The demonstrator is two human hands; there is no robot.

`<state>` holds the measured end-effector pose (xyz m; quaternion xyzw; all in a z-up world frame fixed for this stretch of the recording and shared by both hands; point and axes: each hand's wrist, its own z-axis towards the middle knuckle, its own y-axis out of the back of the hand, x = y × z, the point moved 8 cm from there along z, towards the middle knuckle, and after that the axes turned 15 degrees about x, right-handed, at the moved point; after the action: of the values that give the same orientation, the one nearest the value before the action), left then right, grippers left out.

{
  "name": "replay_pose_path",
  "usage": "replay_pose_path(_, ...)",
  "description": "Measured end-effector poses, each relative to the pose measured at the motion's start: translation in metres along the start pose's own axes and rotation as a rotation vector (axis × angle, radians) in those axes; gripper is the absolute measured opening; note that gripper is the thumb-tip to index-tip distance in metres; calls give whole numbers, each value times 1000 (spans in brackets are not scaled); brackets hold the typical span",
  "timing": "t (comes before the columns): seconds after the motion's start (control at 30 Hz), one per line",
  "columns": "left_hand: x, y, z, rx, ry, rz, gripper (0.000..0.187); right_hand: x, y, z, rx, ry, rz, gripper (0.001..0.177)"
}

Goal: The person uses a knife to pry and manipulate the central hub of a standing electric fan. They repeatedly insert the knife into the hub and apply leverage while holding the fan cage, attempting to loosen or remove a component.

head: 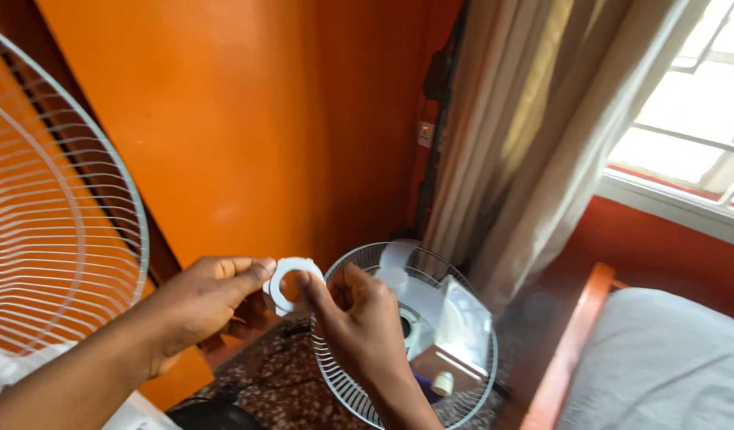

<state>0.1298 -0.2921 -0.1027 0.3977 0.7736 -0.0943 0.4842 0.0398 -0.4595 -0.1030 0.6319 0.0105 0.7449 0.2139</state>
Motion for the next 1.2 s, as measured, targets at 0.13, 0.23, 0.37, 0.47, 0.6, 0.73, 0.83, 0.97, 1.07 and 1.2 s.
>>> replay_pose_path(0.13, 2, -34, 20, 86, 11, 63, 45, -33, 19, -11, 55, -72, -37, 43)
replay_pose_path(0.23, 3, -54, 34, 107, 66, 169, 44, -64, 29, -13, 128, -140, 82, 37)
replay_pose_path(0.37, 0, -75, 58, 126, 39, 167, 43, -99, 38, -11, 157, -216, 238, 36)
replay_pose_path(0.47, 9, -82, 83, 111, 42, 132, 45, -118, 43, -7, 171, -214, 306, 35)
replay_pose_path(0.6, 35, -84, 128, 85, 119, 191, 44, -154, 46, 0, 198, -330, 281, 34)
replay_pose_path(0.73, 65, -106, 167, 20, -42, -265, 41, -192, 46, 12, 191, -434, 338, 32)
replay_pose_path(0.83, 106, -130, 184, -87, 10, -584, 37, -220, 44, 17, 202, -466, 339, 30)
replay_pose_path(0.97, 154, -153, 199, -91, 110, -809, 28, -258, 39, 14, 256, -504, 407, 33)
replay_pose_path(1.07, 182, -162, 205, -67, 137, -887, 27, -284, 30, 7, 321, -581, 403, 33)
replay_pose_path(1.2, 192, -156, 214, -37, 33, -914, 27, -310, 11, -4, 338, -640, 485, 37)
